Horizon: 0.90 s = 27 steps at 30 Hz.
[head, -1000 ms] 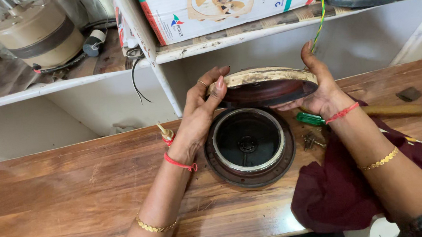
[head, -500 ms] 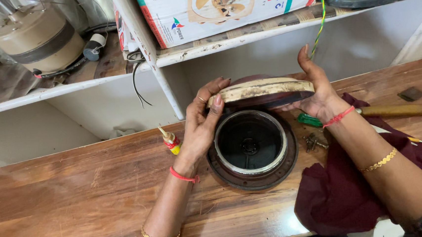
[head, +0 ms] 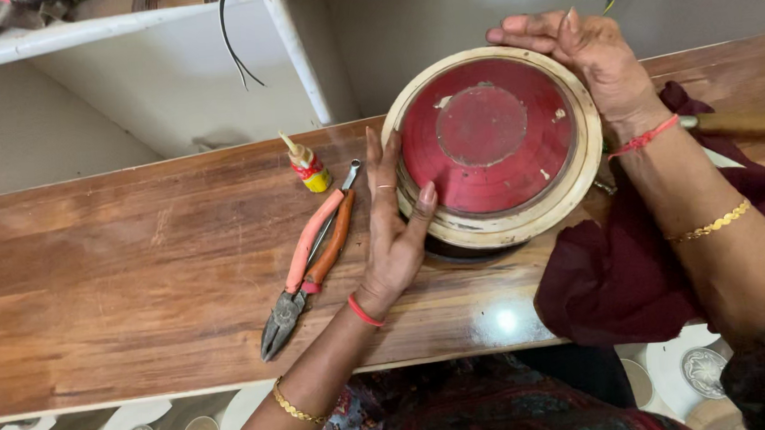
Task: The person uses a pair of scissors to scrape residue from a circular metal component, then wipes it with a cloth. They place a metal ring onto the component and tap it with a hammer. The person then places a second circular metal part on top, inserts small metal pieces into the center, and taps them with the hammer before flipping the assembly.
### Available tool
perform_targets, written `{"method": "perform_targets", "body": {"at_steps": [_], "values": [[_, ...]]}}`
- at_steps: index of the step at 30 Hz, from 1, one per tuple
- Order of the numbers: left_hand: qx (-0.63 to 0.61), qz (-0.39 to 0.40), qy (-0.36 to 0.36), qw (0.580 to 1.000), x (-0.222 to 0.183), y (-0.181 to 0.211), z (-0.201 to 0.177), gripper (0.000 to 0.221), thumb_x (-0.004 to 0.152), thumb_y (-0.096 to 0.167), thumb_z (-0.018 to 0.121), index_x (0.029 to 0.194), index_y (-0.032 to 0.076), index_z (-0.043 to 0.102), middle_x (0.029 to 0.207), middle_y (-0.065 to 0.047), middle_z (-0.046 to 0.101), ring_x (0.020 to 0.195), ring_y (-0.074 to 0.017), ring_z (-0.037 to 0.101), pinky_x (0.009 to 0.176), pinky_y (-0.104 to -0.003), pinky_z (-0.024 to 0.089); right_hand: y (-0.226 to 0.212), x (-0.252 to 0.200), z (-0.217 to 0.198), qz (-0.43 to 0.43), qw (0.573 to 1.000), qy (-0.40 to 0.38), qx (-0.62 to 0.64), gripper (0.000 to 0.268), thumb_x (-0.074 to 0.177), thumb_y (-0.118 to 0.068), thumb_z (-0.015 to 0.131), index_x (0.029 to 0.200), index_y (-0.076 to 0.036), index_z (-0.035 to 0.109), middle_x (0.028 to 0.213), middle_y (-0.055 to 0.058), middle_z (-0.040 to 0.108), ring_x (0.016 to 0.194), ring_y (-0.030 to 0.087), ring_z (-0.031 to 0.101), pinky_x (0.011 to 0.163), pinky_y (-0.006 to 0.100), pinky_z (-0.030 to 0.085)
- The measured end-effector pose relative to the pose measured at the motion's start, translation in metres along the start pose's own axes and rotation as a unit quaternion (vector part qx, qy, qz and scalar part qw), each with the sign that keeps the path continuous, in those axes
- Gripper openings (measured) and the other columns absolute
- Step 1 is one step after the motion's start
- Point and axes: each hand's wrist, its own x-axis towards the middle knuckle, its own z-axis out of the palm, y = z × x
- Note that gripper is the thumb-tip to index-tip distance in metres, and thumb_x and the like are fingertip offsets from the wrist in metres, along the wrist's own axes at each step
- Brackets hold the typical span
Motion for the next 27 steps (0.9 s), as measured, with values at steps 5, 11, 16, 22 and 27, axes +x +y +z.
{"method": "perform_targets", "body": {"at_steps": [5, 11, 16, 22, 27], "values": [[0.031, -0.003, 0.021, 0.999, -0.016, -0.007, 0.005, 0.069, 0.109, 0.023, 0.060, 0.166, 0.004, 0.025, 0.178, -0.024, 0.003, 0.167, -0.0384, 0.008, 0.135, -0.050, 0.016, 0.022, -0.005, -0.012, -0.009, 1.000, -0.004, 0.015, 0.043, 0.109, -0.036, 0.064, 0.127, 0.004, 0.068, 0.135, 0.020, 0.068, 0.127, 0.027, 0.067, 0.115, 0.041, 0.055], [0.054, -0.024, 0.043, 0.997, -0.022, -0.009, 0.006, 0.071, 0.106, 0.023, 0.060, 0.164, 0.001, 0.025, 0.175, -0.026, 0.007, 0.165, -0.0394, 0.012, 0.133, -0.050, 0.020, 0.050, -0.005, -0.006, -0.028, 0.999, -0.010, 0.013, 0.023, 0.109, -0.025, 0.070, 0.097, -0.006, 0.065, 0.135, 0.016, 0.067, 0.133, 0.027, 0.065, 0.116, 0.042, 0.054], [0.087, -0.023, 0.040, 0.995, -0.027, -0.013, 0.004, 0.075, 0.107, 0.027, 0.060, 0.165, 0.000, 0.021, 0.175, -0.028, 0.007, 0.165, -0.0420, 0.008, 0.133, -0.053, 0.016, 0.059, -0.002, 0.003, 0.026, 0.998, -0.001, 0.055, 0.025, 0.103, -0.028, 0.069, 0.109, -0.003, 0.069, 0.132, 0.017, 0.069, 0.127, 0.026, 0.066, 0.111, 0.042, 0.057], [0.145, -0.041, 0.021, 0.988, -0.030, -0.009, 0.009, 0.080, 0.105, 0.033, 0.061, 0.164, 0.000, 0.018, 0.173, -0.030, 0.004, 0.162, -0.0470, 0.003, 0.130, -0.055, 0.011, 0.055, -0.001, -0.001, 0.041, 0.999, -0.002, -0.001, 0.040, 0.103, -0.033, 0.068, 0.125, 0.001, 0.067, 0.133, 0.017, 0.069, 0.122, 0.023, 0.068, 0.107, 0.037, 0.056], [0.178, -0.024, 0.023, 0.983, -0.024, -0.016, 0.011, 0.081, 0.106, 0.035, 0.060, 0.164, -0.003, 0.017, 0.174, -0.030, 0.002, 0.162, -0.0500, 0.000, 0.131, -0.056, 0.009, 0.065, 0.009, -0.007, 0.044, 0.996, -0.016, -0.082, 0.044, 0.101, -0.033, 0.065, 0.129, 0.001, 0.068, 0.130, 0.014, 0.071, 0.117, 0.019, 0.069, 0.102, 0.035, 0.057]]}}
